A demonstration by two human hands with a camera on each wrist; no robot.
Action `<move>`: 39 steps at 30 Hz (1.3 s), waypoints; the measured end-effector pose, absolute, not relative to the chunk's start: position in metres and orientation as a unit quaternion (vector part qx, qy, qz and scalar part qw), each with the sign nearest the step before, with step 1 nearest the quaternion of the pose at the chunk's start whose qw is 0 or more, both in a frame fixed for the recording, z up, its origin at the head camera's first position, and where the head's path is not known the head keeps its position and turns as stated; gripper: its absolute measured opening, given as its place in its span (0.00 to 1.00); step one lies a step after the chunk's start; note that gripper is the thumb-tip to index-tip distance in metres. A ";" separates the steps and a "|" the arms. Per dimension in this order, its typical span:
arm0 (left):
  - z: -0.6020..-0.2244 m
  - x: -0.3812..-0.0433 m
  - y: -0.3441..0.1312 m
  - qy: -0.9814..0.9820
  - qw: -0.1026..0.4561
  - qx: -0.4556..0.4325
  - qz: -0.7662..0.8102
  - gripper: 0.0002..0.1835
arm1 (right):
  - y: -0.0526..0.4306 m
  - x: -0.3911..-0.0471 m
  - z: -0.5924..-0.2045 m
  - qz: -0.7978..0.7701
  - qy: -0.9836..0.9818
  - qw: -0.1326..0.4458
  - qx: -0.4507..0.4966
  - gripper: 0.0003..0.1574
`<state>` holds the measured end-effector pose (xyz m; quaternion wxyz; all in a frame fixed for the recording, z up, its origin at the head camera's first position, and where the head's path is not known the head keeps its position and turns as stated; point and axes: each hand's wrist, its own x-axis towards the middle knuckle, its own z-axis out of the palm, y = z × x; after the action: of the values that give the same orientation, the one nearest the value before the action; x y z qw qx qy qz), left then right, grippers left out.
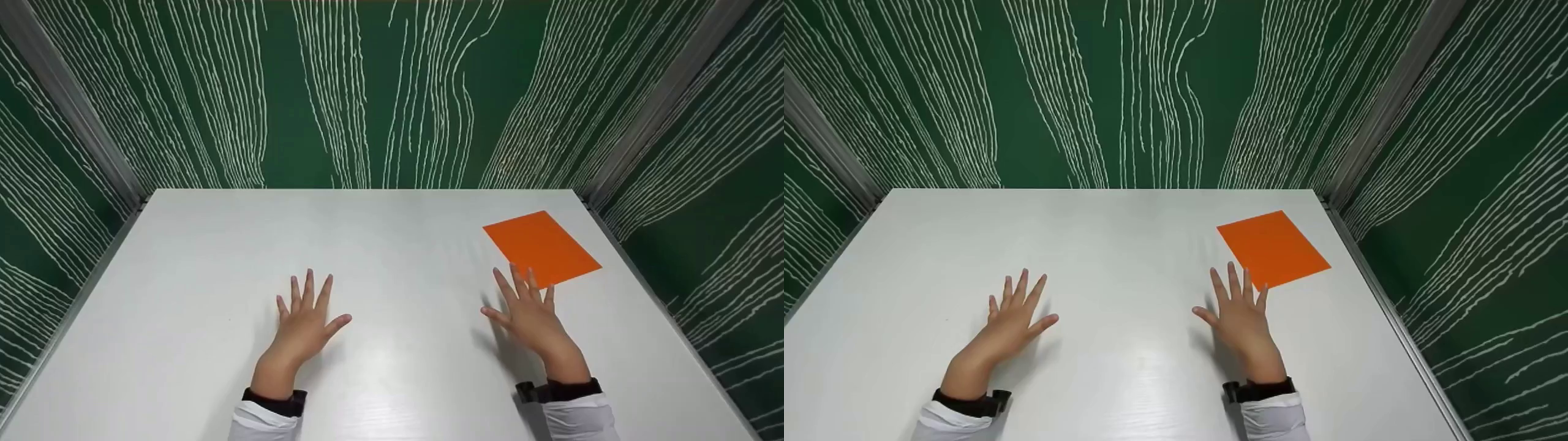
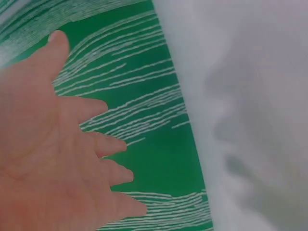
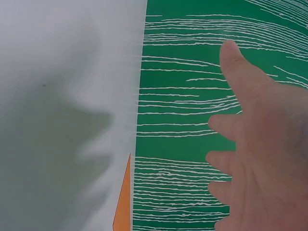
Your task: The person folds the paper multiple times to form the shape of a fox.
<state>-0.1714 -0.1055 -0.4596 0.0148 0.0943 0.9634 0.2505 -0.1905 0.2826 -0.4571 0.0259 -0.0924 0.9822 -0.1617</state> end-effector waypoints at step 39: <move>-0.462 -0.301 0.195 0.981 0.079 0.167 0.054 0.44 | 0.444 -0.302 -0.486 -0.205 0.961 0.169 0.078 0.59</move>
<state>-0.3010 0.1949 -0.4620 0.0786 0.1671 0.9813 0.0539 -0.3016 0.4438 -0.4856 0.1692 0.0778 0.9608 -0.2052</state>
